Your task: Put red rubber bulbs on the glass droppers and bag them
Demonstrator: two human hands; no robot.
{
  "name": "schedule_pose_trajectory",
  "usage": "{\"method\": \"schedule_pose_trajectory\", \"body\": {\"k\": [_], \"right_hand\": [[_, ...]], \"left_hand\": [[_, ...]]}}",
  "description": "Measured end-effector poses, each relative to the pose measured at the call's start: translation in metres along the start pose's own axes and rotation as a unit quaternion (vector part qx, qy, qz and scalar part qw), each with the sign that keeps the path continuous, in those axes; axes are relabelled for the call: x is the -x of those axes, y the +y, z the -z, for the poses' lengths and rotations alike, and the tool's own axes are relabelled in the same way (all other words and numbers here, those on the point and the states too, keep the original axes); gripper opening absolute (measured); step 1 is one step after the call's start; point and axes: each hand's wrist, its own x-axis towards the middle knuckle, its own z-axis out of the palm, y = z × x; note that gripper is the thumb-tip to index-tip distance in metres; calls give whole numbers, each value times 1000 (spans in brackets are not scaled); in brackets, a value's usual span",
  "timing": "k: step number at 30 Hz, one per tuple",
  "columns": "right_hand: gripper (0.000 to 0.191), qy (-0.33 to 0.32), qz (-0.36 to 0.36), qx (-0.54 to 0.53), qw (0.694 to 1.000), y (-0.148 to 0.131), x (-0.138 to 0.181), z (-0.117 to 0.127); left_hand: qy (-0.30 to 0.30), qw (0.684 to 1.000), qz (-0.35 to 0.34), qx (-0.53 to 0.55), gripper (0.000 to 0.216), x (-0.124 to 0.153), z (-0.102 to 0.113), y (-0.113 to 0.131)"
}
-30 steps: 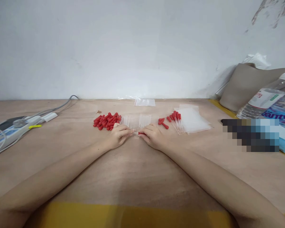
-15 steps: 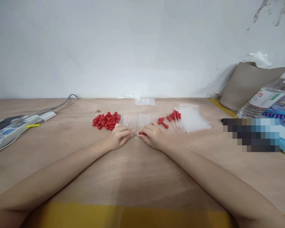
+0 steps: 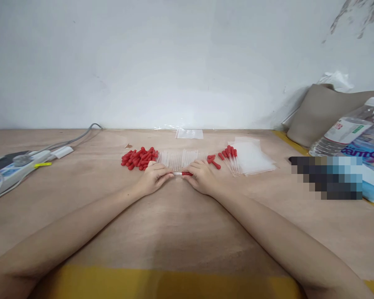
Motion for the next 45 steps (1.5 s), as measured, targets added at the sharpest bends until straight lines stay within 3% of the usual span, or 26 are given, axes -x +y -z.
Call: {"method": "schedule_pose_trajectory", "body": {"k": [8, 15, 18, 22, 27, 31, 35, 39, 45], "right_hand": [[21, -1, 53, 27, 998, -7, -3, 3], [17, 6, 50, -29, 998, -2, -4, -5], [17, 21, -19, -117, 993, -1, -6, -5], [23, 66, -160, -254, 951, 6, -13, 4], [34, 90, -275, -318, 903, 42, -20, 43], [41, 119, -337, -264, 896, 75, -12, 82], [30, 112, -364, -169, 909, 101, -2, 100], [23, 57, -394, 21, 917, 115, -5, 90], [23, -25, -393, 216, 893, 112, -11, 55]], "left_hand": [[-4, 1000, -22, -11, 28, -1, -2, 4], [-1, 1000, -12, 0, 27, -1, -4, 6], [2, 1000, 15, 18, 26, -2, -3, 8], [19, 997, 55, 41, 30, -1, 3, 7], [61, 985, 149, 57, 32, 0, 10, -1], [57, 981, 178, 44, 28, -1, 9, -4], [36, 988, 149, 17, 26, -2, 8, 0], [24, 991, 130, 0, 24, -1, 9, 3], [6, 991, 133, -10, 25, -1, 10, 2]]}}
